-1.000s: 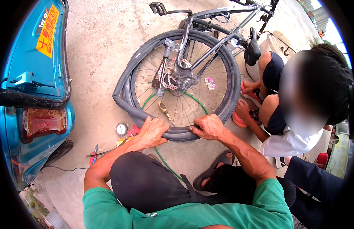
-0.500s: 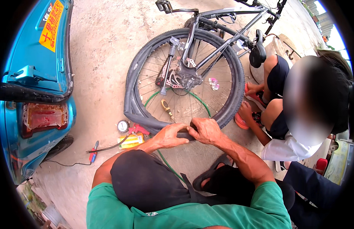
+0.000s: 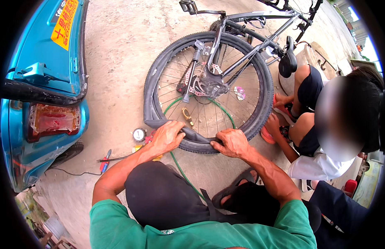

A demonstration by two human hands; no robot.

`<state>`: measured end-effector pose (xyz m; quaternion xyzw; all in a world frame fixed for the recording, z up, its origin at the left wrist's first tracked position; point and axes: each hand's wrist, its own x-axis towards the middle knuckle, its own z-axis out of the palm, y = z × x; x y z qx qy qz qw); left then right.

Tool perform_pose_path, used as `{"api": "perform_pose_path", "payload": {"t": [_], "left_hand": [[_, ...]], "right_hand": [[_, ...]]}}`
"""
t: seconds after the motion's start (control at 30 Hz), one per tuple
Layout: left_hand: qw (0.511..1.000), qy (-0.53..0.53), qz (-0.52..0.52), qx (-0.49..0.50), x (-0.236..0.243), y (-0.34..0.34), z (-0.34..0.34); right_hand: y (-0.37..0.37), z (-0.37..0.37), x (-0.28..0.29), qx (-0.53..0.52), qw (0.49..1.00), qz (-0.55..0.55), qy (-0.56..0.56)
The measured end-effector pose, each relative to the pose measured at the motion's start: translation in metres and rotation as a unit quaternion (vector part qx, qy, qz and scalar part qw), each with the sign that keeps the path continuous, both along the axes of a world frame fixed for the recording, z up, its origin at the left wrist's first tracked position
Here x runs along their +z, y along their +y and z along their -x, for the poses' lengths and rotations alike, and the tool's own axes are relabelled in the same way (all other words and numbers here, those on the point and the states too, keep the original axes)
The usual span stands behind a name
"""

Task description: The person repairs a bicycle tire by using pliers to pull a nail from the tread, removing the inner tube, applying a patch with adhesive, and then tucking the inner tube back into the tire casing by hand.

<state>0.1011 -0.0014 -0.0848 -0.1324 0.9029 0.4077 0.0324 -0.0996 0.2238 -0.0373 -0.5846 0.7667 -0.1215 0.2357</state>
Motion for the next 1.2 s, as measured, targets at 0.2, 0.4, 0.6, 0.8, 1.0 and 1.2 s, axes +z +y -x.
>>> {"api": "perform_pose_path", "payload": {"t": [0.2, 0.4, 0.6, 0.8, 1.0, 1.2], "left_hand": [[0.989, 0.0, 0.037, -0.144, 0.014, 0.001, -0.014], [0.957, -0.139, 0.024, -0.254, 0.001, 0.002, 0.021], [0.941, -0.209, -0.021, -0.265, 0.009, 0.022, 0.051], [0.953, -0.01, -0.302, 0.029, 0.009, 0.042, 0.032], [0.965, -0.201, -0.165, 0.046, 0.059, 0.017, 0.009], [0.992, -0.082, -0.033, 0.085, 0.021, 0.017, -0.039]], "right_hand": [[-0.001, 0.004, 0.001, -0.027, 0.999, -0.026, 0.01], [-0.01, 0.001, 0.002, -0.032, 0.998, -0.06, 0.015], [-0.014, -0.037, -0.016, -0.039, 0.999, 0.002, -0.012], [-0.017, -0.025, -0.007, -0.086, 0.995, -0.02, -0.044], [-0.003, -0.003, -0.004, -0.063, 0.997, -0.033, 0.007], [-0.006, 0.0, -0.003, -0.04, 0.999, -0.021, 0.0]]}}
